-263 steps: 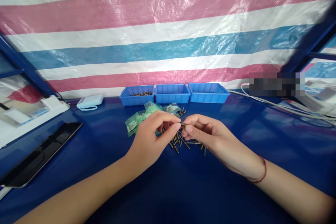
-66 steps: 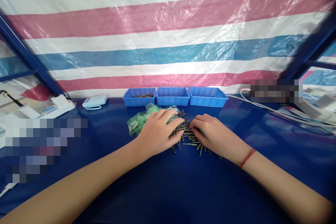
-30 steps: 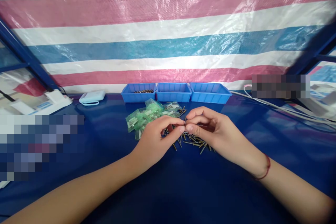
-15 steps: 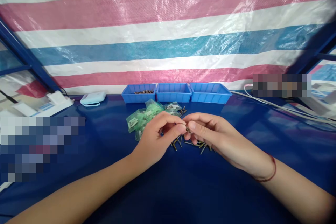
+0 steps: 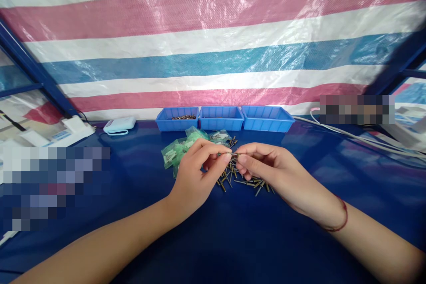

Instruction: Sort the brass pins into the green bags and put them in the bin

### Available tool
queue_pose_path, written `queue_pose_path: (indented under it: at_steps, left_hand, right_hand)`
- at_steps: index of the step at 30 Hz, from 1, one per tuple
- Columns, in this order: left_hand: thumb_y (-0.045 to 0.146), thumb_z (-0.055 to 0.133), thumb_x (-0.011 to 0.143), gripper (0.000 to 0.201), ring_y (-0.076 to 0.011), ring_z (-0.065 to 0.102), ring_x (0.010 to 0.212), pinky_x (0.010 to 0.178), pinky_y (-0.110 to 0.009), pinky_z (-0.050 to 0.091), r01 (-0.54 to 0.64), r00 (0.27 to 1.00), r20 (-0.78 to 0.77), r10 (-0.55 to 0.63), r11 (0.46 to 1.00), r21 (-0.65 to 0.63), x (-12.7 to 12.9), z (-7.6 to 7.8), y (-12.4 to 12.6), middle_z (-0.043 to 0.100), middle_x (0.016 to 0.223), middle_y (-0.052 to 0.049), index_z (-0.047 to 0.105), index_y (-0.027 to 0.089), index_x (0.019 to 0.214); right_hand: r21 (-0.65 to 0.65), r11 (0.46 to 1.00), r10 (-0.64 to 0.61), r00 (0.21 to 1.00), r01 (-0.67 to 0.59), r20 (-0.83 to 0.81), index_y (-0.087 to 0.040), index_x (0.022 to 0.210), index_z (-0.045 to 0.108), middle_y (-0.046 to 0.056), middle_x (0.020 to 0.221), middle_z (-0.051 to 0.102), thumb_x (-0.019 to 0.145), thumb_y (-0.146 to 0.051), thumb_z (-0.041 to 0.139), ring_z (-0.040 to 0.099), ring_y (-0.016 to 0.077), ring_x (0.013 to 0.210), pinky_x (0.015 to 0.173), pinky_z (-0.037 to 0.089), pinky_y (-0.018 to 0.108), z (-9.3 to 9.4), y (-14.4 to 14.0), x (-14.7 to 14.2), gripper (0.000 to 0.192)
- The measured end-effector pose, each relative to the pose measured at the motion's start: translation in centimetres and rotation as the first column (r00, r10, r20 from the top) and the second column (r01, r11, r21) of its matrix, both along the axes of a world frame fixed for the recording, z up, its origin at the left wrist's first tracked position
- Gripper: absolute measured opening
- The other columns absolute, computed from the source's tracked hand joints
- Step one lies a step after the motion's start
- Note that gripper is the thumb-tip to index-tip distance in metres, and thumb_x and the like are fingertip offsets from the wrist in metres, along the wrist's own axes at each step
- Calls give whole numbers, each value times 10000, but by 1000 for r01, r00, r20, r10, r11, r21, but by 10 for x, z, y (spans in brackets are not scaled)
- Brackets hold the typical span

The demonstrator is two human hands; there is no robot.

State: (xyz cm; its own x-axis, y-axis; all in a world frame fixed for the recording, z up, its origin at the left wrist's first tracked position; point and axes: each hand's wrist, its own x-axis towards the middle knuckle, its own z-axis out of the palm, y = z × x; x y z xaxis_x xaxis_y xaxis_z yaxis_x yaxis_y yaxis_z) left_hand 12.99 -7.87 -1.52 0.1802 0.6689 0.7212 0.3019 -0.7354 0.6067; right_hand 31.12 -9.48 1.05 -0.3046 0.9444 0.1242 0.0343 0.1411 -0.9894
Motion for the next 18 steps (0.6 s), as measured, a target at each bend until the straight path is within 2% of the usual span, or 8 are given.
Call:
queue_pose_path:
  at_steps: [6, 9, 11, 13, 15, 18]
  left_hand:
    - [163, 519, 906, 80, -100, 487, 632, 574, -231, 422, 34, 994, -98, -40, 998, -57, -1, -3, 1, 543, 776, 8, 587, 198, 883]
    - [162, 501, 912, 74, -110, 505, 661, 598, -241, 428, 105, 978, -179, -111, 994, -42, -1, -2, 4, 548, 792, 2, 558, 197, 879]
    - [177, 499, 916, 71, -114, 515, 670, 604, -243, 433, 154, 956, -250, -154, 988, -19, 0, 2, 15, 555, 795, -1, 554, 196, 875]
    - [206, 502, 923, 78, -114, 524, 665, 611, -244, 439, 119, 943, -316, -107, 993, 18, 1, 9, 35, 573, 789, 0, 564, 198, 875]
    - [230, 499, 930, 96, -118, 541, 670, 630, -248, 449, -31, 934, -353, 53, 997, 67, 3, 16, 64, 591, 778, 2, 576, 201, 878]
    - [198, 502, 917, 123, -154, 559, 746, 728, -306, 454, -123, 917, -369, 154, 987, 106, 9, 24, 112, 602, 814, -27, 606, 179, 855]
  right_hand:
    - [118, 979, -170, 985, 165, 37, -187, 776, 671, -9, 699, 599, 784, -337, 701, 511, 80, 568, 528, 461, 196, 3, -3, -2, 153]
    - [179, 957, -244, 967, 228, 73, -176, 732, 649, 1, 708, 605, 771, -348, 699, 498, 76, 523, 498, 451, 210, 5, -4, -3, 183]
    - [246, 934, -283, 956, 258, 72, -179, 771, 635, 2, 722, 602, 773, -355, 691, 503, 80, 531, 500, 445, 215, 5, -3, -1, 185]
    - [301, 904, -337, 939, 303, 64, -185, 870, 613, -7, 713, 586, 788, -366, 671, 509, 90, 548, 502, 438, 216, 6, 1, 3, 207]
    - [341, 870, -403, 912, 356, 75, -183, 942, 586, -10, 706, 578, 813, -375, 635, 517, 101, 562, 503, 434, 223, 7, 6, 9, 237]
    - [410, 859, -428, 869, 306, 249, -177, 872, 607, 8, 713, 606, 850, -332, 572, 547, 125, 601, 553, 452, 253, 7, 15, 21, 161]
